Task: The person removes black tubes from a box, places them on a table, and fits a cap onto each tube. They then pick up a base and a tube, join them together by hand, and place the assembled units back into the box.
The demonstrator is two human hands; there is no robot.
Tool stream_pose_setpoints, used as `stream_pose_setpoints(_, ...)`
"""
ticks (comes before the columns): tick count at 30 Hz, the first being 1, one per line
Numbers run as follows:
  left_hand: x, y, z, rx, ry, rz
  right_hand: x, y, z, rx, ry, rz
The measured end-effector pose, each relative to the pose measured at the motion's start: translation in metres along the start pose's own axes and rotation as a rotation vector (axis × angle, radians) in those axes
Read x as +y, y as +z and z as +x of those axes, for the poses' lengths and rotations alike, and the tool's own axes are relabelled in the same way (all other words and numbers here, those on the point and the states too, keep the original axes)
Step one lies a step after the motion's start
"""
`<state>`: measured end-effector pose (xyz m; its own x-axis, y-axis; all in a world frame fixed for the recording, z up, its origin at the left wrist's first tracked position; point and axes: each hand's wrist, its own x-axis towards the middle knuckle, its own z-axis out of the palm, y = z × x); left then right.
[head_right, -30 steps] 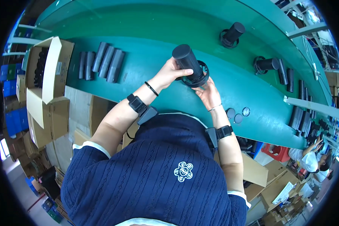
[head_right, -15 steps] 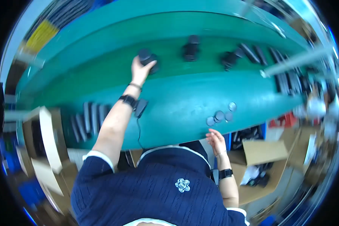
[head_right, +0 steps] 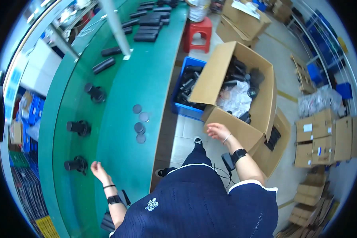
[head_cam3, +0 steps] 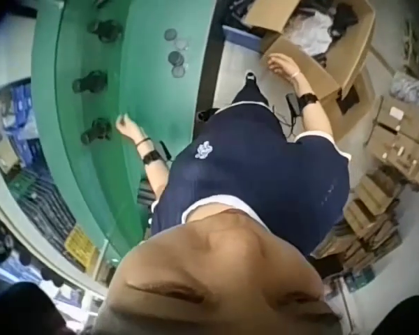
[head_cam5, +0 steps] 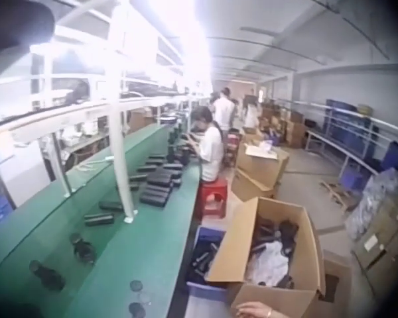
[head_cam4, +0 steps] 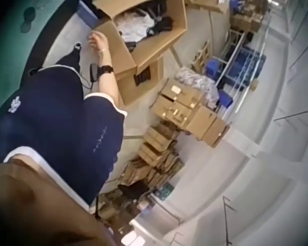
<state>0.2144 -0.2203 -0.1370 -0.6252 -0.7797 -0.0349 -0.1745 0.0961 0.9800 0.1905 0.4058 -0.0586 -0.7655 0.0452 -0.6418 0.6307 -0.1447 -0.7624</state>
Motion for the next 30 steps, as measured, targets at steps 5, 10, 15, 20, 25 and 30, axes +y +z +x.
stream_pose_setpoints(5, 0.072, 0.175, -0.122, -0.45, -0.209, 0.049, -0.03, -0.171, 0.026, 0.287, 0.035, 0.099)
stream_pose_setpoints(10, 0.151, 0.32, -0.232, -0.801, -0.264, 0.011, -0.054, -0.319, 0.122, 0.405, 0.142, -0.137)
stream_pose_setpoints(15, 0.183, 0.419, -0.304, -1.077, -0.213, 0.195, -0.054, -0.344, 0.303, 0.467, 0.08, -0.111)
stream_pose_setpoints(20, 0.189, 0.487, -0.364, -1.299, -0.262, 0.302, -0.017, -0.448, 0.44, 0.836, -0.002, -0.479)
stream_pose_setpoints(25, 0.177, 0.541, -0.4, -1.493, -0.159, 0.304, -0.007, -0.459, 0.456, 0.902, -0.271, -0.348)
stream_pose_setpoints(30, 0.193, 0.598, -0.421, -1.607, 0.014, 0.292, -0.051, -0.396, 0.352, 0.592, -0.512, -0.074)
